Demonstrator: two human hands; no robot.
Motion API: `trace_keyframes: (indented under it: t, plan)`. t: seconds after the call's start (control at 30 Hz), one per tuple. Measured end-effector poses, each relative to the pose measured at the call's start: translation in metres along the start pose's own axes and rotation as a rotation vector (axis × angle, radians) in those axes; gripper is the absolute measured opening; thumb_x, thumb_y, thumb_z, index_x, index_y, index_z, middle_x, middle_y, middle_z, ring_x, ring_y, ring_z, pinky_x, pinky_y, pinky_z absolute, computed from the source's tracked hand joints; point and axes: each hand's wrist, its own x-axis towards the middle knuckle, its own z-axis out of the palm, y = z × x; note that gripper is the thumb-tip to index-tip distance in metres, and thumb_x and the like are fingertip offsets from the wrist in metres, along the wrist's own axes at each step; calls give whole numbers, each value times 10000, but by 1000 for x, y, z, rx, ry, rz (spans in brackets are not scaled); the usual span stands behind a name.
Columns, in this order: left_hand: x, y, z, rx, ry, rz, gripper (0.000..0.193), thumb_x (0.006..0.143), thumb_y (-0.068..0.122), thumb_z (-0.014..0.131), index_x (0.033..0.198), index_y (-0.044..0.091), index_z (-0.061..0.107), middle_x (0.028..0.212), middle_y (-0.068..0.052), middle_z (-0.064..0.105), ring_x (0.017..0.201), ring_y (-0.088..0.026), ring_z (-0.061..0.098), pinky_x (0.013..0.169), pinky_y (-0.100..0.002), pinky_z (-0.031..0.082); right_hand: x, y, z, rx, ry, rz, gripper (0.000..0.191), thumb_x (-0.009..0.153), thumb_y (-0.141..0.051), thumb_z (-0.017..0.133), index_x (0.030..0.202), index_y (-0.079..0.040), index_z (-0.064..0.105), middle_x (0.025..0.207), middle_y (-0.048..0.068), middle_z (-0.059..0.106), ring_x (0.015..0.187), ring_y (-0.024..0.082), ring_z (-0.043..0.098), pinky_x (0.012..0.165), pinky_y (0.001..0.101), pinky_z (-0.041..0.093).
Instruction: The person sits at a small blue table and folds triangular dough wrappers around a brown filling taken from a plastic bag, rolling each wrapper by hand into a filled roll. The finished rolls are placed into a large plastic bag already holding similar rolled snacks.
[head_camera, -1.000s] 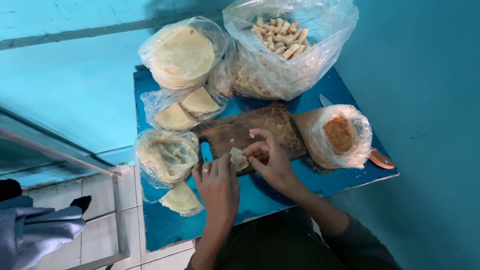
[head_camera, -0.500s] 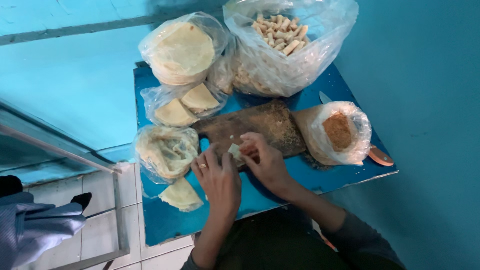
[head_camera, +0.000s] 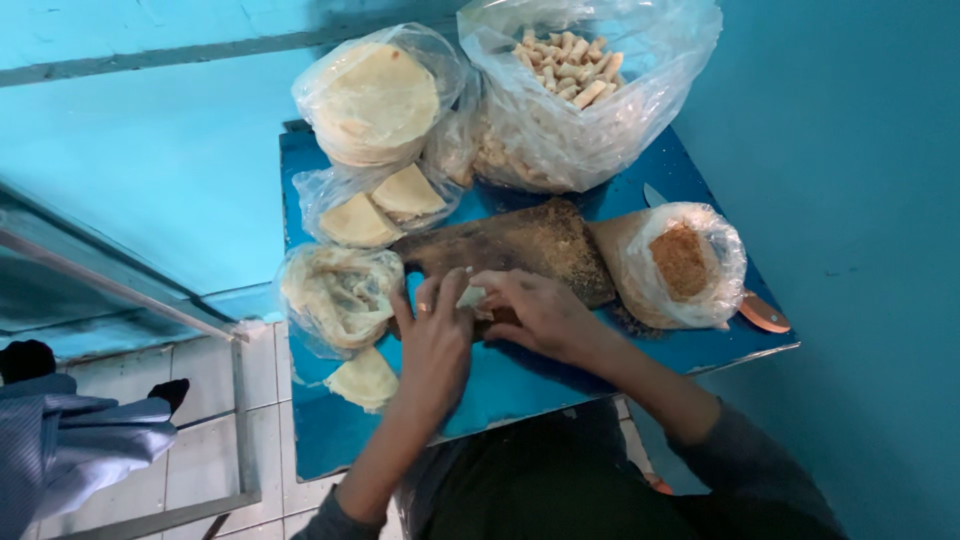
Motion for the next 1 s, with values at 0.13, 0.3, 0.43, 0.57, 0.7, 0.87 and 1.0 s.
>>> trace_keyframes:
  t: [0.13, 0.3, 0.43, 0.57, 0.7, 0.87, 1.0]
  plan:
    - [4, -12, 1, -213, 28, -43, 144, 821, 151, 718, 903, 34, 741, 1314, -144, 560, 1214, -371, 456, 1076, -659, 241, 15, 4, 5, -8, 42, 0, 487, 897, -203, 806, 1317, -136, 568, 1022, 88, 756, 943, 285, 757, 863, 413, 572]
    - [5, -9, 2, -227, 94, -104, 297, 816, 121, 742, 1095, 20, 756, 1288, -156, 558, 1223, -379, 448, 1086, -579, 291, 30, 5, -4, 232, -27, 190, 558, 823, -140, 804, 1292, -86, 507, 953, 66, 758, 885, 246, 777, 785, 384, 551]
    - [8, -9, 5, -334, 85, -310, 164, 722, 130, 769, 871, 70, 739, 1252, -186, 562, 1193, -419, 445, 1019, -559, 320, 31, 3, -1, 285, -30, 295, 665, 757, -109, 829, 1319, -83, 475, 830, 68, 755, 814, 237, 752, 737, 366, 544]
    - [5, -8, 6, -269, 129, -232, 145, 752, 126, 743, 878, 57, 727, 1286, -218, 544, 1182, -425, 446, 1032, -579, 321, 16, 7, 11, 87, 100, 91, 482, 863, -140, 784, 1273, -125, 530, 984, 46, 767, 961, 223, 734, 868, 379, 530]
    - [-2, -11, 3, -111, 134, 1, 193, 790, 94, 683, 951, -5, 724, 1339, -197, 544, 1228, -376, 479, 1098, -631, 273, 0, 17, 18, -126, 114, -94, 363, 911, -159, 759, 1237, -118, 603, 1103, 33, 755, 1083, 260, 669, 969, 439, 463]
    - [-1, -16, 3, -118, 77, 58, 186, 803, 87, 642, 938, -23, 707, 1355, -190, 541, 1231, -380, 491, 1129, -636, 259, -2, 26, 22, -119, 136, -146, 337, 920, -202, 755, 1197, -96, 596, 1162, 46, 724, 1097, 277, 664, 987, 435, 441]
    - [-2, -14, 2, -118, 70, 87, 213, 842, 78, 627, 999, -38, 710, 1359, -152, 548, 1238, -343, 501, 1154, -623, 260, 1, 23, 21, -110, 146, -125, 380, 902, -180, 769, 1214, -104, 568, 1126, 76, 739, 1059, 295, 652, 974, 429, 441]
